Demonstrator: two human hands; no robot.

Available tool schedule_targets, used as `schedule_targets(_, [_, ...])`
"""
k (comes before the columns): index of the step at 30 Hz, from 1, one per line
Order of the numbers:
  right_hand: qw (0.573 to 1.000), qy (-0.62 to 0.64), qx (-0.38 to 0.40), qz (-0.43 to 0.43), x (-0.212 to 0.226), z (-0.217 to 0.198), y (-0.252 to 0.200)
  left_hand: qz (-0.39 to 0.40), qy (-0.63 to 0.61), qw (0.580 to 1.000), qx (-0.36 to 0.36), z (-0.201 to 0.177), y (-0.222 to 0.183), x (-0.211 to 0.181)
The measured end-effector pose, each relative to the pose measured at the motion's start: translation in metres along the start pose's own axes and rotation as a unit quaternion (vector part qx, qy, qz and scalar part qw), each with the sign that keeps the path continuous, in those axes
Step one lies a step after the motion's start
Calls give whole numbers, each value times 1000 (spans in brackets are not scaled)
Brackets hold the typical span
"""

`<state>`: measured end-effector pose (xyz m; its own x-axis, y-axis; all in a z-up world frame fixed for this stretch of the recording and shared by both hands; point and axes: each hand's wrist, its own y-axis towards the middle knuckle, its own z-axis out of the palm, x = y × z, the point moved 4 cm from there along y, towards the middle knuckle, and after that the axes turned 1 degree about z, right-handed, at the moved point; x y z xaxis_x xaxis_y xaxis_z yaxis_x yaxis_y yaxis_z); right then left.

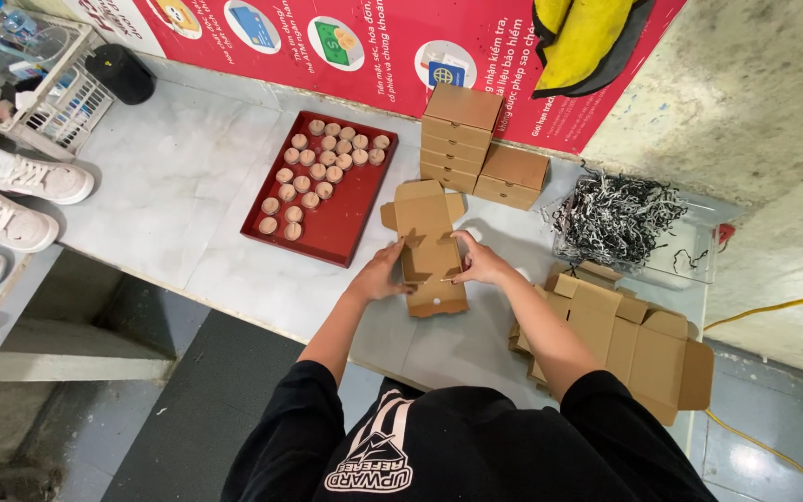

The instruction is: Packing small spherical objects into individual boxes with protective filler material.

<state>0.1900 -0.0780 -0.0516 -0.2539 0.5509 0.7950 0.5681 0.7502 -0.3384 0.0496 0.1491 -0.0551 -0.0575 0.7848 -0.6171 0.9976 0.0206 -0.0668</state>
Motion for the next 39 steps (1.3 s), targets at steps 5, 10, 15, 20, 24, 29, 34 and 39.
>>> schedule_targets(5, [1000, 13, 6, -10, -1, 3, -2, -3, 61, 989, 132, -32, -20, -57])
schedule_targets(10, [1000, -16, 12, 7, -9, 6, 3, -17, 179, 973, 146, -22, -23, -52])
schedule_targets(15, [999, 16, 37, 27, -4, 8, -9, 19, 167, 981, 93, -5, -20, -27])
schedule_targets(20, [997, 8, 30, -71, 10, 23, -26, 26, 96, 995, 24, -5, -25, -28])
schedule_targets(24, [989, -98, -19, -105, 21, 23, -38, -23, 16, 999, 31, -9, -29, -33])
schedule_targets(29, [977, -174, -51, -111, 18, 27, -40, 64, 61, 996, -11, -2, -27, -37])
schedule_targets(34, [965, -245, -63, -71, 15, 36, -37, 34, 79, 996, 1, 2, -30, -41])
schedule_targets(39, [965, -218, -115, -93, 5, 39, -33, 47, 94, 993, -46, -1, -30, -51])
